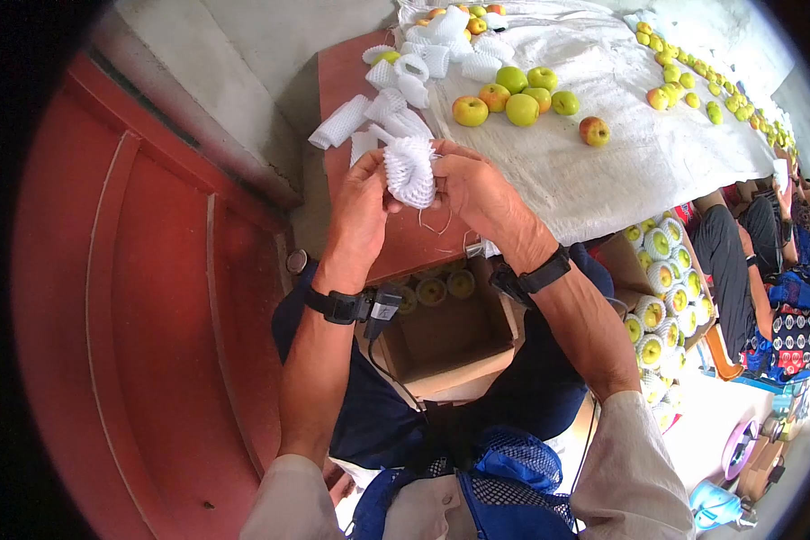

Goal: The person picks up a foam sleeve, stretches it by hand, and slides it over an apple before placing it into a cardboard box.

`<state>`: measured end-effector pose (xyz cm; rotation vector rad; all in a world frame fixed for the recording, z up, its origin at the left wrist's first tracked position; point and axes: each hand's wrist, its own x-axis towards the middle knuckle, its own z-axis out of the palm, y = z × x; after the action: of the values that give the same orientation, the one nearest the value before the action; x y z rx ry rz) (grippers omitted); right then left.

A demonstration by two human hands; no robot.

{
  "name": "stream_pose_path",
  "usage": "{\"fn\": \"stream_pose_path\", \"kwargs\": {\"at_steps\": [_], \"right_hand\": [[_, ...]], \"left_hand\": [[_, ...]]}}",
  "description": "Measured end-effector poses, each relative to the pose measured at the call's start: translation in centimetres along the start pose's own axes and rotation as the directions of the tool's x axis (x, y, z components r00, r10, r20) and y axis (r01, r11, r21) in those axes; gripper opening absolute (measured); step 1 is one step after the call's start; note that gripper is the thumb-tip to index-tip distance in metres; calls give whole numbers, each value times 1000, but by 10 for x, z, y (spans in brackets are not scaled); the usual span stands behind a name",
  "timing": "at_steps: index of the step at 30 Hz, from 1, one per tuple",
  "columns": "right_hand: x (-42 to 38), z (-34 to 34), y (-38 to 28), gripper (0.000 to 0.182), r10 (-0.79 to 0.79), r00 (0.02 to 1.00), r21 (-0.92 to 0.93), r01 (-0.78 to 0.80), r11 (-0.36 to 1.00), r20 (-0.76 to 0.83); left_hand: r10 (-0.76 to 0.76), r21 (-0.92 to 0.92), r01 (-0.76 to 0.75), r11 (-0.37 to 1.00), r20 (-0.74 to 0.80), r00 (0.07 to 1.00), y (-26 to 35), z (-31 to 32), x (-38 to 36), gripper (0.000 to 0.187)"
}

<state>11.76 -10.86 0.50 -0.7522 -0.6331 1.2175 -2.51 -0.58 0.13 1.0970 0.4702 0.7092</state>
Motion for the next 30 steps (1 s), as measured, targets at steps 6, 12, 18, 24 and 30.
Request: {"fn": "stream_pose_path", "kwargs": {"at_steps": [6,12,18,24,30], "right_hand": [[3,-5,5,42,19,999,-143,-23,990,-33],[-2,-7,2,39,-93,961,-435,-30,900,-259],[-14,19,-4,29,-563,827,-838,295,460,-17],[-15,30,5,31,-559,827,-941,139,310,-62],[-7,9,-4,21,-209,936,-437,69,897,-281]], "left_hand": [[8,12,-7,1000,-96,995,0,6,-2,15],[73,118,-60,991,-106,992,1,-6,3,16],[317,340,-215,915,-278,907,-1,-4,7,18],[383,437,-260,861,-219,897,3,8,-3,21],[343,443,-216,870,-231,910,7,3,-1,27]]}}
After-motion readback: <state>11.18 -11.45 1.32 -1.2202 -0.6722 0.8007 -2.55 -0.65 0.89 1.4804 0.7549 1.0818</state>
